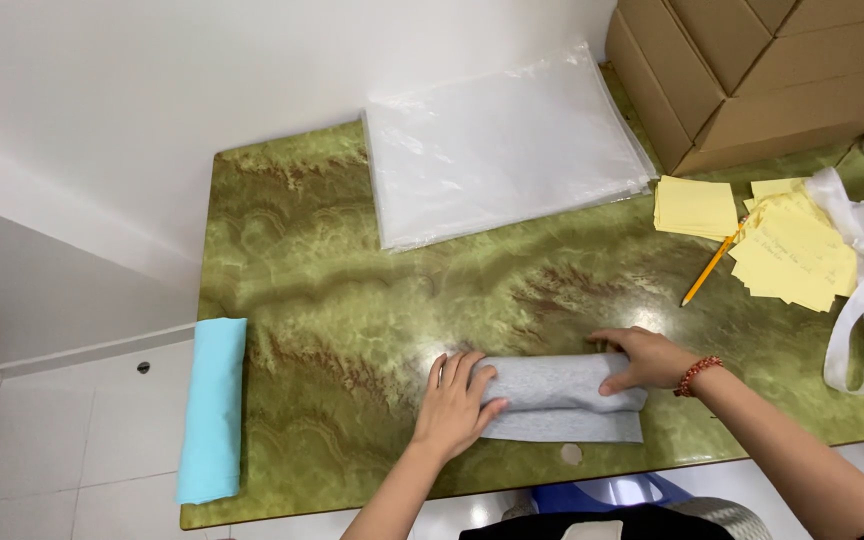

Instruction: The person takes several t-shirts of different colors from a clothing rack, lays them flat on a table, and folds them into compact rectangles. The folded shirts are then stacked neatly on the table.

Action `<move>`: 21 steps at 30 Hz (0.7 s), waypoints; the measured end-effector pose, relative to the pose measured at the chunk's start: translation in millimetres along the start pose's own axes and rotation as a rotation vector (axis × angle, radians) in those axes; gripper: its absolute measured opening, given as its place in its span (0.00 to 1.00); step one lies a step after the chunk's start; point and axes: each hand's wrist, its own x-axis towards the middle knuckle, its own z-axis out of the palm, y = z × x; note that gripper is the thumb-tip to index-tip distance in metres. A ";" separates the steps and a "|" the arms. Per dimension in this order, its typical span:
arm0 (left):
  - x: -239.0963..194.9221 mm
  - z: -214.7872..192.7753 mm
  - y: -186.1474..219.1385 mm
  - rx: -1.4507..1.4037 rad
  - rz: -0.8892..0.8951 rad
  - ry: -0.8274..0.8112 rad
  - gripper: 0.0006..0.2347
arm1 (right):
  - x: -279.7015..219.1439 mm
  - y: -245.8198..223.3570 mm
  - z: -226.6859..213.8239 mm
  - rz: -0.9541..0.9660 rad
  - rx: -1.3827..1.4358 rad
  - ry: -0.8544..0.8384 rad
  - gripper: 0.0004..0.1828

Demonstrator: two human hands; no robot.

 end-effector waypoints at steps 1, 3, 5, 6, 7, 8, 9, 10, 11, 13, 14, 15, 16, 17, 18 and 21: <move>-1.6 -3.1 1.5 0.004 0.001 0.000 0.19 | 5.0 1.5 8.4 -0.003 0.002 0.002 0.60; -1.6 -7.7 4.4 0.003 0.000 0.095 0.15 | 15.9 6.1 22.0 -0.199 -0.194 0.001 0.42; 0.6 -14.9 2.0 0.004 -0.026 0.034 0.20 | 11.8 1.9 25.5 -0.194 -0.178 0.060 0.37; 1.5 -18.1 1.1 0.002 -0.051 -0.032 0.26 | 9.3 0.2 28.2 -0.186 -0.157 0.116 0.32; 6.8 -22.7 1.3 0.002 -0.050 -0.031 0.26 | 7.3 -0.9 27.1 -0.186 -0.158 0.117 0.32; 11.8 -27.4 1.6 -0.004 -0.049 -0.027 0.30 | 5.2 -2.1 26.1 -0.247 -0.130 0.234 0.28; 16.8 -32.1 1.9 -0.010 -0.048 -0.023 0.34 | 3.1 -3.3 25.2 -0.309 -0.102 0.351 0.26; 20.9 -30.5 1.4 -0.012 -0.047 -0.025 0.34 | 2.0 -7.0 26.0 -0.307 -0.100 0.350 0.26; 25.0 -29.0 0.9 -0.014 -0.028 -0.060 0.36 | 1.0 -10.7 26.7 -0.331 -0.129 0.439 0.26; 32.7 -28.2 2.1 -0.015 -0.009 -0.090 0.37 | 0.1 -11.7 35.6 -0.355 -0.161 0.530 0.27; 35.4 -28.6 4.3 -0.069 -0.024 -0.192 0.35 | -0.6 -8.9 45.1 -0.445 -0.214 0.661 0.32; 37.9 -28.9 6.1 -0.122 -0.039 -0.294 0.32 | -1.1 -6.2 54.7 -0.536 -0.267 0.792 0.38; 32.2 -23.3 10.7 -0.126 -0.041 -0.292 0.32 | -11.1 -6.6 65.4 -0.537 -0.272 0.789 0.38; 26.3 -17.8 15.0 -0.060 -0.005 -0.264 0.32 | -21.0 -7.5 76.2 -0.494 -0.307 0.827 0.36; 19.6 -12.9 18.2 0.007 0.025 -0.236 0.33 | -29.2 -9.5 86.6 -0.456 -0.341 0.863 0.34; -5.3 -4.1 32.1 0.161 0.108 -0.079 0.32 | -50.3 -23.2 102.2 -0.368 -0.599 1.025 0.50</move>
